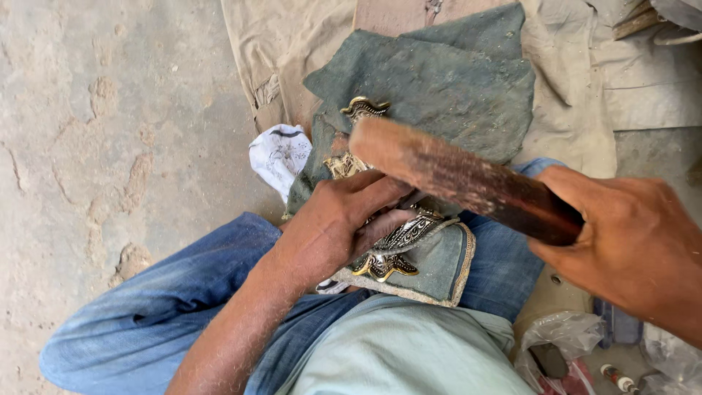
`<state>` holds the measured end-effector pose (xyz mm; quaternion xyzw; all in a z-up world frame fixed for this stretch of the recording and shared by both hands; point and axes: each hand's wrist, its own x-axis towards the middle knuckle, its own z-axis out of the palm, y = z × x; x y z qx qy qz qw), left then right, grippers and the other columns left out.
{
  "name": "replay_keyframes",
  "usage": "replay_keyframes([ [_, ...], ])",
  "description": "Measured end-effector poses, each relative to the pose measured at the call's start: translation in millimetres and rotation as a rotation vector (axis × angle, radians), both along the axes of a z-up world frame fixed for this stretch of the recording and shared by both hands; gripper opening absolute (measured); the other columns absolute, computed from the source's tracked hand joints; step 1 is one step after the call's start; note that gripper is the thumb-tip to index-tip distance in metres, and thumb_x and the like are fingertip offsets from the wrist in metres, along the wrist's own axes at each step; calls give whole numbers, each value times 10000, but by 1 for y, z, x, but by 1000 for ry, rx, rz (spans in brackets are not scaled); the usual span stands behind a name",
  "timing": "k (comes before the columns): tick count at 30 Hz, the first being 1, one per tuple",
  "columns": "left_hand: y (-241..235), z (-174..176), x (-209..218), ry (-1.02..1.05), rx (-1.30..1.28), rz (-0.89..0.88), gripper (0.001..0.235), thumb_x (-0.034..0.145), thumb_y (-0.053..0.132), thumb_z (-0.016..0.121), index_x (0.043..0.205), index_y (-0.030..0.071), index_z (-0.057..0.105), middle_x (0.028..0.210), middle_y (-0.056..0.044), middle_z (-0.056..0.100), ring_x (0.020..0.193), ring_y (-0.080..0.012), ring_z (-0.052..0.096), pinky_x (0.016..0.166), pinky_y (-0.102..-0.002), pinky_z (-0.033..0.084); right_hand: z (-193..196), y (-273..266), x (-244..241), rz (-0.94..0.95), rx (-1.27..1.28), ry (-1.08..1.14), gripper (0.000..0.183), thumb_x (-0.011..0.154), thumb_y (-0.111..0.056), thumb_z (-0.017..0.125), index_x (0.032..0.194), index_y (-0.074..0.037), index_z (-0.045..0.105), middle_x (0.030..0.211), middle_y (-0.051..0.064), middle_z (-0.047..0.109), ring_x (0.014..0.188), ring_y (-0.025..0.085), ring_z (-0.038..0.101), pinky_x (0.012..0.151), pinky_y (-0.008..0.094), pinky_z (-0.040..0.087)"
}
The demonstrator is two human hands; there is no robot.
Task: The person sits on the ground and repeatedly hammers a small ornate metal piece using a chisel and a wooden mallet. The person holds the chisel against the metal object and strikes it with the mallet to shape or emboss the surface.
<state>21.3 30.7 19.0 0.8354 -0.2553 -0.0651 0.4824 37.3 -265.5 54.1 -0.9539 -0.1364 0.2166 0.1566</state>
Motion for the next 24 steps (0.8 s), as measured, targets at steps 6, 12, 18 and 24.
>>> replay_keyframes([
  [6,2,-3,0,-1,10,-13,369,1026,255,673,1349,91,605,1199,-141,719,977,-356,742,812,-433,601,2,4,2,-24,-125,47,368,794,-255,881,1057,-138,651,634,49,662,545,157,665,519,334,560],
  [12,3,-4,0,11,16,-24,356,1027,267,654,1332,87,614,1201,-138,725,974,-356,747,814,-431,609,6,5,-3,-109,57,-22,338,779,-223,866,996,-65,660,658,68,654,547,178,679,495,340,562],
  [18,3,-3,2,8,21,-28,349,1024,266,642,1325,90,623,1189,-148,730,948,-363,747,790,-446,601,-1,-2,-4,-65,118,-51,350,794,-229,858,1034,-71,658,694,48,673,556,155,681,531,313,554],
  [24,4,-2,4,-7,15,-43,346,1035,265,641,1340,102,623,1179,-143,731,965,-355,749,816,-442,608,3,-2,-7,-92,90,-114,371,777,-224,879,1031,-51,671,694,65,682,584,168,684,548,332,548],
])
